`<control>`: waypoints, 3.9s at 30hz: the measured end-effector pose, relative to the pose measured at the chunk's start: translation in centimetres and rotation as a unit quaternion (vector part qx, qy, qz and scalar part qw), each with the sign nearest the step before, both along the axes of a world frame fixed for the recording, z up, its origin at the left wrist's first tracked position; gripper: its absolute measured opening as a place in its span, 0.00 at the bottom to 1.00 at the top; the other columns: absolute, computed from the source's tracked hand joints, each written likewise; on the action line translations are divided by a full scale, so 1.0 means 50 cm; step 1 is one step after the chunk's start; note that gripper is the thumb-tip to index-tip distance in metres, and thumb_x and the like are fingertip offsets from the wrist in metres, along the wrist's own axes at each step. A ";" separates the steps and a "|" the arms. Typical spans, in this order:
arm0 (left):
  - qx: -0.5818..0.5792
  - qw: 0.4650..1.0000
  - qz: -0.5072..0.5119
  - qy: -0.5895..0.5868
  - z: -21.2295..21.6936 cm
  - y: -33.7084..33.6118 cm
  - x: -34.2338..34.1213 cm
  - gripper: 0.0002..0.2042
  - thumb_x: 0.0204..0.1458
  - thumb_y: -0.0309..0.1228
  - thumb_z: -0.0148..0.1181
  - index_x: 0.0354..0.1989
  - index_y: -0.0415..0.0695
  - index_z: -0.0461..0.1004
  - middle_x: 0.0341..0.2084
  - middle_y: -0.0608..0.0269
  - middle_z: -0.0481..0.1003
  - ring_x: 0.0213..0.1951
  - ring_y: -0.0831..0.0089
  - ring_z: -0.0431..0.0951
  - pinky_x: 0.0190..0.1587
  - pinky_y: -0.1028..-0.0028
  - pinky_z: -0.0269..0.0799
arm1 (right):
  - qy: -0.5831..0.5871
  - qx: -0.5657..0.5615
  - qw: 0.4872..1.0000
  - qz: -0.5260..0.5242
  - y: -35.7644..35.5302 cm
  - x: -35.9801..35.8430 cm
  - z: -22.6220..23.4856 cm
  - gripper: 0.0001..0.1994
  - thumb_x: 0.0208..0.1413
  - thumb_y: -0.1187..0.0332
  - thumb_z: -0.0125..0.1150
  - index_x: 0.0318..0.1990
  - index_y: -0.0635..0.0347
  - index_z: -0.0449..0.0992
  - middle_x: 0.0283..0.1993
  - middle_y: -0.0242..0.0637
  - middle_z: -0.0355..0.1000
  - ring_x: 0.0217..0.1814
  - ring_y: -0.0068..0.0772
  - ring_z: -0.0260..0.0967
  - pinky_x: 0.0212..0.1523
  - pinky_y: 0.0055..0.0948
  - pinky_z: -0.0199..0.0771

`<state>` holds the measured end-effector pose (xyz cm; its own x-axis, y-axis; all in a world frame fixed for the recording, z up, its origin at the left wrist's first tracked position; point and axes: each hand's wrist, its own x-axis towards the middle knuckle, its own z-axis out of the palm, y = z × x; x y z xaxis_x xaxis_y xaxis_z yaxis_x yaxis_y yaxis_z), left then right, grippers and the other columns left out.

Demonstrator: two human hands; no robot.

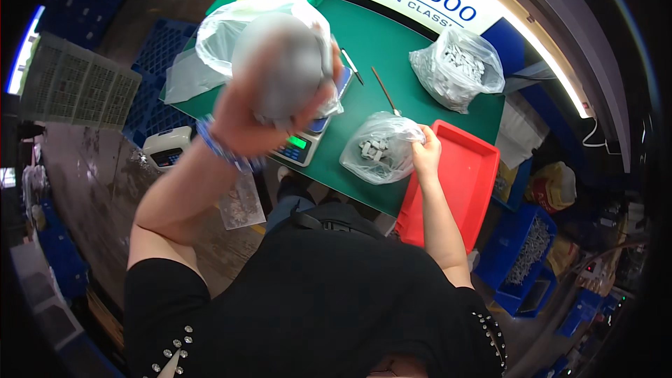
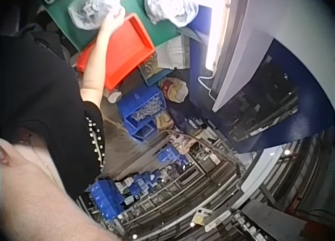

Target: Weighing small metal components on a digital scale and placing them into plastic bags for packaging.

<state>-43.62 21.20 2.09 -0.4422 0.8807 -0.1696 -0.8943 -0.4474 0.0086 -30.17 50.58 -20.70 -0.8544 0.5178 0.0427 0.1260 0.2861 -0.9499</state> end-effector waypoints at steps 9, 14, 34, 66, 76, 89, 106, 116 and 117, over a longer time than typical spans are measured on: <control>-0.431 0.795 0.025 0.426 0.040 -0.046 -0.197 0.15 0.59 0.41 0.45 0.50 0.49 0.69 0.43 0.57 0.70 0.45 0.70 0.73 0.40 0.68 0.78 | 0.019 -0.054 0.998 0.000 -0.010 -0.005 0.004 0.09 0.46 0.79 0.52 0.37 0.66 0.74 0.32 0.32 0.73 0.35 0.20 0.68 0.38 0.20 0.67; -0.567 0.495 -0.092 0.652 0.066 -0.039 -0.170 0.17 0.57 0.42 0.50 0.47 0.42 0.71 0.43 0.62 0.71 0.40 0.76 0.74 0.44 0.74 0.71 | 0.011 -0.050 0.999 0.008 -0.013 -0.001 0.018 0.09 0.47 0.79 0.52 0.37 0.66 0.74 0.32 0.30 0.73 0.35 0.18 0.67 0.38 0.19 0.67; -0.561 0.502 0.112 0.649 -0.576 0.334 0.186 0.16 0.49 0.30 0.45 0.45 0.39 0.70 0.42 0.47 0.72 0.46 0.54 0.72 0.52 0.61 0.63 | 0.027 -0.054 0.986 0.157 -0.088 0.029 0.140 0.18 0.43 0.83 0.50 0.45 0.70 0.67 0.42 0.39 0.68 0.45 0.28 0.67 0.50 0.27 0.65; -0.485 0.305 0.138 0.808 -0.613 0.199 0.198 0.20 0.44 0.43 0.56 0.41 0.41 0.69 0.43 0.44 0.71 0.47 0.51 0.70 0.50 0.59 0.64 | 0.037 0.166 0.984 0.059 -0.072 0.086 0.131 0.25 0.53 0.72 0.58 0.58 0.63 0.59 0.58 0.42 0.58 0.61 0.34 0.55 0.59 0.31 0.56; -0.628 0.465 -0.136 0.608 -0.630 0.156 0.239 0.24 0.45 0.46 0.56 0.44 0.39 0.72 0.46 0.47 0.70 0.49 0.53 0.69 0.50 0.63 0.63 | -0.298 0.258 0.906 0.155 -0.058 0.086 -0.068 0.42 0.41 0.52 0.65 0.62 0.61 0.52 0.45 0.46 0.70 0.44 0.46 0.70 0.45 0.37 0.69; -0.541 0.358 -0.306 0.697 -0.694 0.223 0.199 0.17 0.48 0.36 0.53 0.45 0.41 0.71 0.46 0.49 0.71 0.49 0.58 0.69 0.51 0.64 0.63 | -0.276 -0.172 0.943 0.069 -0.064 0.085 -0.205 0.13 0.49 0.70 0.56 0.44 0.61 0.70 0.49 0.49 0.66 0.48 0.35 0.66 0.47 0.31 0.67; -0.505 0.403 0.133 0.751 -0.744 0.230 0.219 0.27 0.49 0.39 0.52 0.57 0.37 0.58 0.54 0.47 0.60 0.58 0.55 0.58 0.61 0.62 0.52 | -0.142 0.267 0.935 0.184 -0.021 0.014 -0.238 0.23 0.39 0.68 0.56 0.47 0.65 0.66 0.45 0.54 0.65 0.54 0.53 0.60 0.53 0.42 0.63; -0.550 0.471 0.057 0.687 -0.706 0.226 0.201 0.22 0.49 0.39 0.51 0.51 0.40 0.63 0.47 0.49 0.66 0.51 0.58 0.66 0.54 0.65 0.60 | -0.157 -0.249 0.950 0.108 -0.034 0.055 -0.331 0.21 0.54 0.66 0.54 0.52 0.67 0.62 0.45 0.41 0.68 0.43 0.31 0.67 0.44 0.27 0.68; -0.555 0.469 0.048 0.685 -0.702 0.227 0.200 0.22 0.49 0.39 0.51 0.50 0.40 0.63 0.47 0.49 0.66 0.51 0.58 0.66 0.54 0.65 0.60 | -0.128 -0.332 0.932 0.067 -0.036 0.059 -0.322 0.20 0.55 0.67 0.52 0.53 0.67 0.62 0.45 0.41 0.68 0.42 0.30 0.68 0.43 0.27 0.69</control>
<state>-33.61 32.55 -33.03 -0.8346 0.5509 0.0017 0.3157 0.4758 0.8209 -27.23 48.80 -36.82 -0.8521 0.2453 -0.4624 0.3775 -0.3240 -0.8675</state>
